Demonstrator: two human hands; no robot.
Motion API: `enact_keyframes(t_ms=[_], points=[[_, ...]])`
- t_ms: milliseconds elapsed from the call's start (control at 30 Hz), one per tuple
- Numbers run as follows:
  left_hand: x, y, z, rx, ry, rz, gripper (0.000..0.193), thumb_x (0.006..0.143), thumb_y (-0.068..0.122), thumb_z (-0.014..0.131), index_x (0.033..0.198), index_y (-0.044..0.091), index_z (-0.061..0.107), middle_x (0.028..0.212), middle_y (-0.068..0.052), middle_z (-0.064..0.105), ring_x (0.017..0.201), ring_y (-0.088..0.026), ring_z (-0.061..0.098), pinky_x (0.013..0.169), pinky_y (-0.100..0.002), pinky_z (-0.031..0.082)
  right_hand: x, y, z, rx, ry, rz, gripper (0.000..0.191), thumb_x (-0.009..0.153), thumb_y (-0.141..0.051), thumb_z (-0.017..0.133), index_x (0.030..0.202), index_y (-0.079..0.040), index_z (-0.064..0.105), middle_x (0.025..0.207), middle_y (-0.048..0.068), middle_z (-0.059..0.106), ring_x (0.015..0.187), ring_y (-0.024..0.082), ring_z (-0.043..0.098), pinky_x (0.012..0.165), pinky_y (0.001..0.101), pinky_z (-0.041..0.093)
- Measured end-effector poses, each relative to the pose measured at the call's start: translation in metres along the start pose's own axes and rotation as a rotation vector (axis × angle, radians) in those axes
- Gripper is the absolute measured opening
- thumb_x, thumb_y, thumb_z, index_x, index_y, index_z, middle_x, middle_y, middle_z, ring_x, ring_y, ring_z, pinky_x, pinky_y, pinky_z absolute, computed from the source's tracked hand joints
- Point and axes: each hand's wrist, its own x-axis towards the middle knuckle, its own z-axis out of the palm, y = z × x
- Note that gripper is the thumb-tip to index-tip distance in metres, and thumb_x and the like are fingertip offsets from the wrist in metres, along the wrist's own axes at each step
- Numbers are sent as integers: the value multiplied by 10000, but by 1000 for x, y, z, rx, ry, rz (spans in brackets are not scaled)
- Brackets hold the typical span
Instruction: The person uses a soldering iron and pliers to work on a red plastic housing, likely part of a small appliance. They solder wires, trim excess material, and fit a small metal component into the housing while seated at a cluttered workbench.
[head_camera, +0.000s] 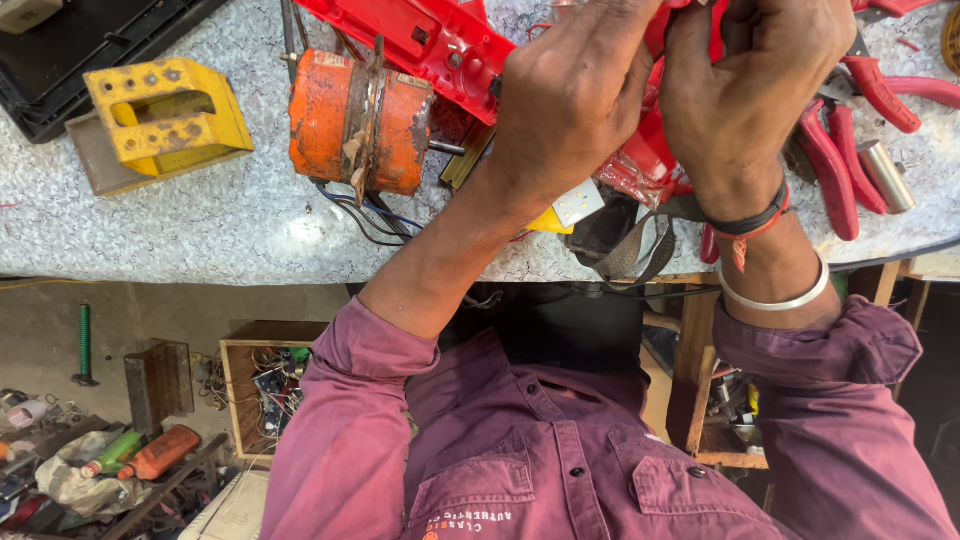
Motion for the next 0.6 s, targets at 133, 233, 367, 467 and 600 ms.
enact_keyframes(t_ms=[133, 233, 367, 467, 600], points=[[-1, 1, 1, -3, -24, -7, 487, 1036, 19, 702, 1459, 102, 475, 1200, -108, 683, 1024, -252, 726, 829, -337, 619, -3, 3, 5, 95, 20, 83, 243, 949, 131, 715, 857, 13, 523, 689, 90, 433, 577, 204, 398, 600, 348, 288], [3, -4, 0, 69, 42, 39, 381, 970, 23, 713, 1302, 82, 535, 1049, -113, 673, 890, -268, 700, 723, -362, 582, -5, 7, 8, 202, 117, 70, 234, 959, 120, 708, 908, 19, 503, 748, 73, 463, 640, 174, 420, 645, 320, 339], [8, -19, -9, 179, 118, 0, 196, 905, 39, 757, 1001, 96, 596, 703, -98, 600, 631, -293, 638, 546, -420, 498, -8, 10, 5, 428, 120, 206, 265, 1088, 78, 712, 952, 39, 488, 818, 30, 480, 673, 119, 430, 624, 272, 337], [6, -17, -5, 67, 158, -51, 183, 984, 38, 705, 1107, 72, 575, 752, -76, 605, 689, -270, 660, 559, -383, 504, -9, 12, -1, 501, 32, 138, 221, 1125, 76, 695, 983, 51, 528, 864, 21, 525, 705, 104, 470, 644, 264, 367], [6, -16, -4, 55, 260, -143, 185, 1008, 67, 716, 1141, 73, 588, 776, -83, 609, 648, -262, 654, 554, -364, 501, -5, 16, -3, 561, 20, 198, 253, 1114, 34, 750, 946, 50, 561, 817, 24, 536, 642, 88, 399, 600, 253, 300]])
